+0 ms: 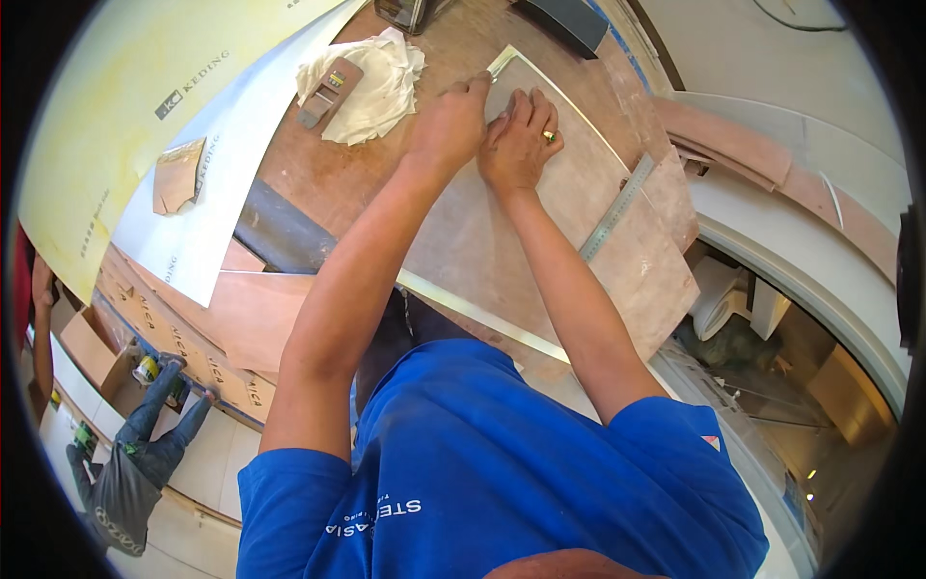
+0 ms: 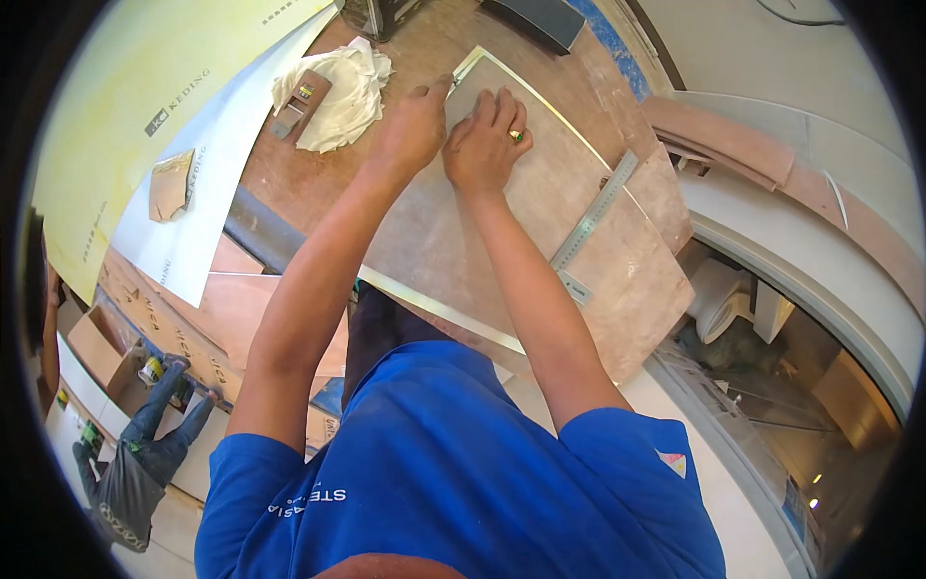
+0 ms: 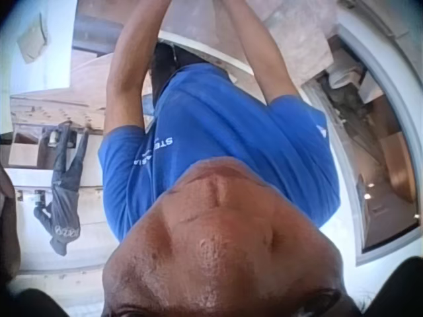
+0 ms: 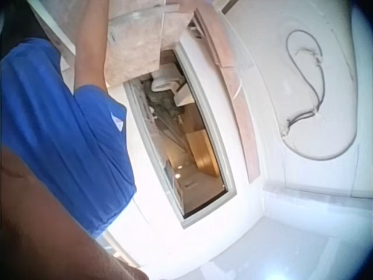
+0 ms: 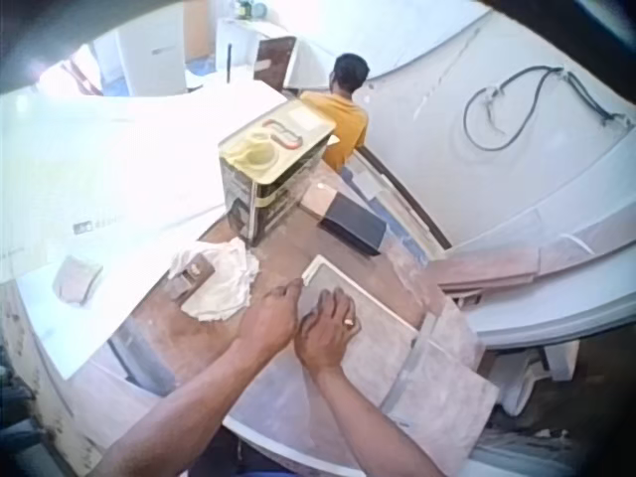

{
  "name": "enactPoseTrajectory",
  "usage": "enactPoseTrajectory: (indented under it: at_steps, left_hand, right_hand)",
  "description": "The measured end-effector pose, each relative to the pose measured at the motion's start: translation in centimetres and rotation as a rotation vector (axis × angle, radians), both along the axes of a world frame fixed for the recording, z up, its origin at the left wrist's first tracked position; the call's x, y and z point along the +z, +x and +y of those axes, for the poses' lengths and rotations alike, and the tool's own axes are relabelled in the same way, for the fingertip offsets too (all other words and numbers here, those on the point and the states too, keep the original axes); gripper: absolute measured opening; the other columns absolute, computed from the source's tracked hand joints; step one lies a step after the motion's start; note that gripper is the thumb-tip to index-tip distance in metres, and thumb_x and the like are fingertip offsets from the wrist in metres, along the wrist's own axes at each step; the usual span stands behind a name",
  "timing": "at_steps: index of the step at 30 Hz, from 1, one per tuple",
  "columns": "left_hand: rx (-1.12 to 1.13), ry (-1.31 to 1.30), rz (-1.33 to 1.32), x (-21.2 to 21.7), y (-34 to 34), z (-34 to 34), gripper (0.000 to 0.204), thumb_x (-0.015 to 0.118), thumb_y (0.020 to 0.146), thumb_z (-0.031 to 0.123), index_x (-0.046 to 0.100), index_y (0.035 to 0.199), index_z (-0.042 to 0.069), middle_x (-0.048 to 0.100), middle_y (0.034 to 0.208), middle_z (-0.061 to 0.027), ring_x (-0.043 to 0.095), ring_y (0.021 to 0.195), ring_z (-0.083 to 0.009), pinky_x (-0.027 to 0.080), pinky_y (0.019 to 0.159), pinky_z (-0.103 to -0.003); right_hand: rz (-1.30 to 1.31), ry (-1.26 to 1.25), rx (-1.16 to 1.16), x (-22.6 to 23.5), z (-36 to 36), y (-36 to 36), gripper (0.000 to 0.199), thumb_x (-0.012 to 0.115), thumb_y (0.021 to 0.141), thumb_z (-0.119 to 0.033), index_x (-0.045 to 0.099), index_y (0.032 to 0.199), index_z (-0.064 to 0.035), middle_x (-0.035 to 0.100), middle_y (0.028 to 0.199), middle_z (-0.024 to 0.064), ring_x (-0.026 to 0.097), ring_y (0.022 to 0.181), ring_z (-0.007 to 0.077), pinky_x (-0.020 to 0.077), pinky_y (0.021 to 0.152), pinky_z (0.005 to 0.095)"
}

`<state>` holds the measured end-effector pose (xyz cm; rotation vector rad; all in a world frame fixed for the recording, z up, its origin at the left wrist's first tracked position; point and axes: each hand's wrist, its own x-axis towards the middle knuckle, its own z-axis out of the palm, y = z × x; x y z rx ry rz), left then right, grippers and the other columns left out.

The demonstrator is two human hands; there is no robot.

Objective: The person applies adhesive strips to the edges of a wooden panel, pressing them down by hand and trimming the excess with a small cutter.

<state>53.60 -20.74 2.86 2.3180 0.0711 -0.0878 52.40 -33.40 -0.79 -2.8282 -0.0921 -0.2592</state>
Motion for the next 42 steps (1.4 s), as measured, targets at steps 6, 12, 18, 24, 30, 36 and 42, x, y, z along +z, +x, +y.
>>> enactPoseTrajectory:
  at_steps: [6,12,18,24,30,36,42]
  left_hand:
    - [-0.045,0.013,0.039,0.0,0.7,-0.2,0.055,0.074,0.088,0.024,0.056,0.134,0.001,0.068,0.121,-0.0214,0.067,0.109,-0.0409,0.057,0.089,-0.048]
    - [-0.059,0.032,0.039,0.6,1.1,-0.5,0.056,0.077,0.085,0.02,0.056,0.133,0.0,0.068,0.12,-0.0212,0.068,0.108,-0.0401,0.057,0.088,-0.048]
    - [-0.063,0.005,0.044,0.3,1.8,-0.5,0.058,0.078,0.082,0.016,0.056,0.134,0.0,0.069,0.118,-0.0212,0.068,0.107,-0.0415,0.057,0.088,-0.049]
    - [-0.124,0.165,0.025,-0.2,1.8,-1.1,0.066,0.074,0.085,0.023,0.051,0.144,0.002,0.067,0.12,-0.0238,0.07,0.102,-0.0365,0.058,0.087,-0.047]
    - [-0.219,0.249,0.104,1.2,2.7,-1.2,0.076,0.073,0.087,0.026,0.042,0.153,0.004,0.07,0.108,-0.0239,0.072,0.098,-0.0364,0.059,0.08,-0.047]
    - [-0.306,0.276,0.198,1.9,3.8,-1.1,0.072,0.064,0.092,0.023,0.039,0.155,0.002,0.072,0.106,-0.0249,0.071,0.101,-0.0369,0.059,0.082,-0.047]
    - [-0.312,0.275,0.259,2.2,3.8,-1.2,0.067,0.058,0.096,0.024,0.039,0.155,0.002,0.072,0.109,-0.0254,0.071,0.103,-0.0379,0.058,0.085,-0.049]
  right_hand:
    - [0.025,0.0,-0.012,0.1,0.1,0.2,0.046,0.055,0.094,-0.019,0.054,0.137,-0.0042,0.044,0.149,0.0173,0.034,0.144,0.0344,0.0229,0.112,0.0541]
    - [0.044,-0.008,-0.02,-0.1,-0.2,0.2,0.048,0.054,0.093,-0.02,0.053,0.139,-0.0051,0.041,0.153,0.0166,0.031,0.145,0.0338,0.0224,0.112,0.0544]
    - [0.034,-0.004,-0.019,0.0,-0.1,0.1,0.049,0.055,0.092,-0.02,0.053,0.139,-0.0047,0.042,0.152,0.0167,0.031,0.145,0.034,0.0222,0.112,0.0538]
    - [0.003,0.011,-0.013,-0.2,0.0,0.1,0.049,0.056,0.093,-0.024,0.054,0.138,-0.0048,0.044,0.15,0.0172,0.033,0.144,0.0348,0.0216,0.112,0.0551]
    - [-0.033,-0.007,-0.001,-0.2,0.0,-0.2,0.047,0.057,0.091,-0.021,0.054,0.136,-0.006,0.046,0.149,0.0159,0.034,0.143,0.0337,0.0228,0.111,0.0538]
    - [-0.026,-0.01,0.015,0.0,-0.1,0.0,0.049,0.059,0.091,-0.025,0.054,0.135,-0.0059,0.045,0.149,0.0166,0.032,0.144,0.0338,0.0223,0.111,0.0536]
    - [0.045,-0.016,-0.005,0.1,-0.2,0.0,0.048,0.058,0.093,-0.027,0.054,0.135,-0.0046,0.042,0.151,0.0166,0.028,0.146,0.0345,0.0205,0.112,0.054]
